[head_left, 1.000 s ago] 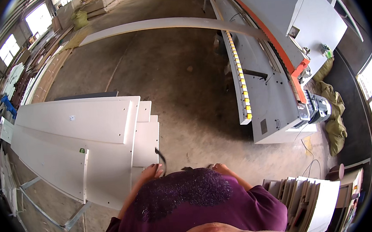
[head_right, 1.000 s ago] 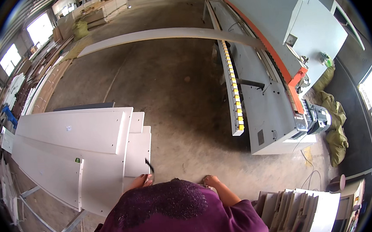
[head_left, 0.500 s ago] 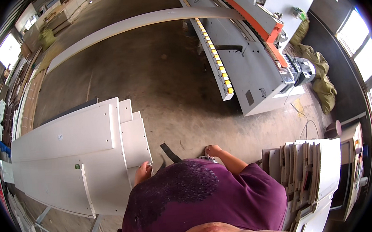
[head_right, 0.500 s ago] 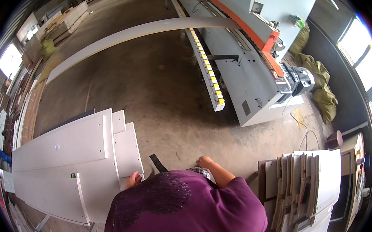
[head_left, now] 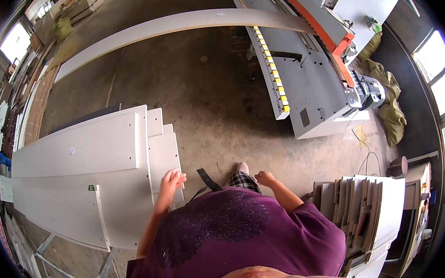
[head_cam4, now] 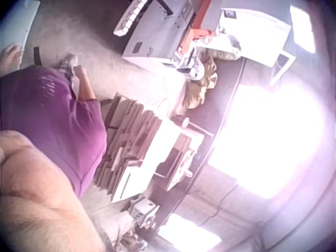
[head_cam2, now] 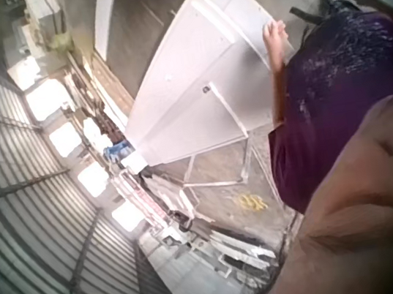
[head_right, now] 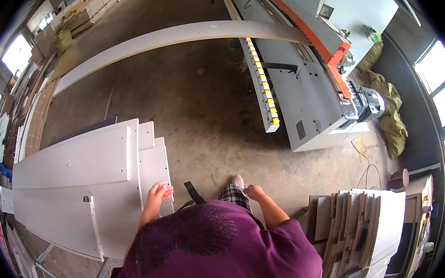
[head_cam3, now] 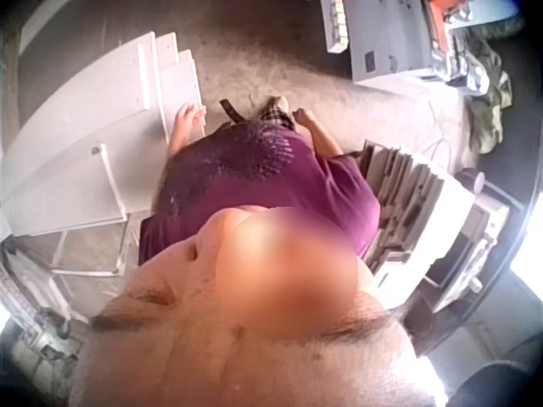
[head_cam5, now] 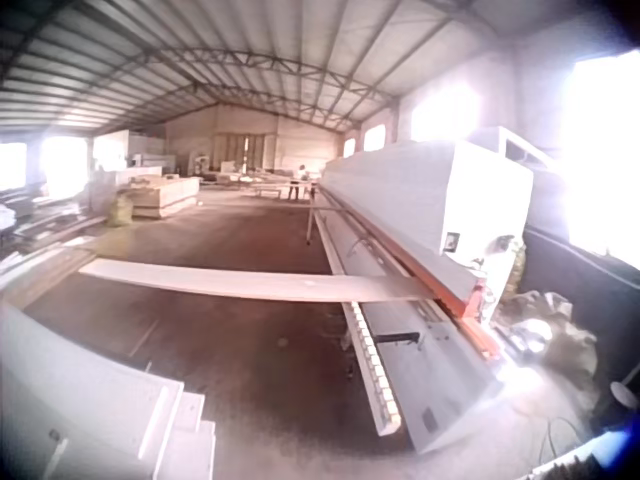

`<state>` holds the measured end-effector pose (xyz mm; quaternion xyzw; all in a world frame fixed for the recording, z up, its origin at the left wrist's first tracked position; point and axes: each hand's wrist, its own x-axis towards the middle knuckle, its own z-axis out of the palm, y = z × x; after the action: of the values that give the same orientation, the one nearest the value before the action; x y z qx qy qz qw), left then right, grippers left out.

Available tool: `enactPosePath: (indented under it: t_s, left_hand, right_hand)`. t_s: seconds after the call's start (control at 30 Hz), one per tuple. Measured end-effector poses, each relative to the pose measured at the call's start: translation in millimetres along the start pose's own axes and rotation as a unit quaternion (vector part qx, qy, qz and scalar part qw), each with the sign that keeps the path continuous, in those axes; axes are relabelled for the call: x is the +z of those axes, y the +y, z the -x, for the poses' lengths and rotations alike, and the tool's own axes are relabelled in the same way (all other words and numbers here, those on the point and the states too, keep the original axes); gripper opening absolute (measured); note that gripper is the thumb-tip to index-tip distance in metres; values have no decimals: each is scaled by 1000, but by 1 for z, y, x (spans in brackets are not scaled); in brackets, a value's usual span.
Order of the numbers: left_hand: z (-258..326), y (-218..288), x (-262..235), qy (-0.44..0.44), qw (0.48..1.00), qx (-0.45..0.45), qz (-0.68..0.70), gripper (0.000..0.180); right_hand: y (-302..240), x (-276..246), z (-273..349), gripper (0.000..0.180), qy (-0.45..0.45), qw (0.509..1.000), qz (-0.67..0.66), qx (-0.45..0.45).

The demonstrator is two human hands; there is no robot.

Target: The person lifts large white furniture panels from a stack one by one and places them onto a metal cart by hand, then pushes the loaded cart across the factory floor with another worker.

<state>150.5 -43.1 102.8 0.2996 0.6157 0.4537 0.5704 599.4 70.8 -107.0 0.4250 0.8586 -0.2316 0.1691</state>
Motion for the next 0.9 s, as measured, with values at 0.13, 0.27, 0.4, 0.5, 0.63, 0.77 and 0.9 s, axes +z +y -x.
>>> enactPosePath:
  t_s: [0.13,0.27,0.4,0.5,0.63,0.77,0.9]
  left_hand:
    - [-45,37,5,43,991,-44,115,38]
    - [-92,69,-2,62,975,-53,208,39]
    - [-167,90,-17,36,958,-64,276,47]
    - [-230,105,-39,99,941,-53,318,53]
    - [-330,140,-40,132,928,-15,347,65]
    - [-407,180,-28,178,911,7,372,72]
    - [-454,195,-3,202,891,44,404,107]
  right_hand:
    - [59,30,-1,33,-23,991,-104,81]
    - [129,15,-13,30,-23,946,-250,206]
    - [223,-34,-27,39,110,934,-248,231]
    - [238,-146,-71,42,268,812,-362,371]
    - [278,-286,-99,41,466,746,-332,341]
    - [311,-395,-134,39,537,775,-208,259]
    - [348,-460,-166,51,554,791,-79,248]
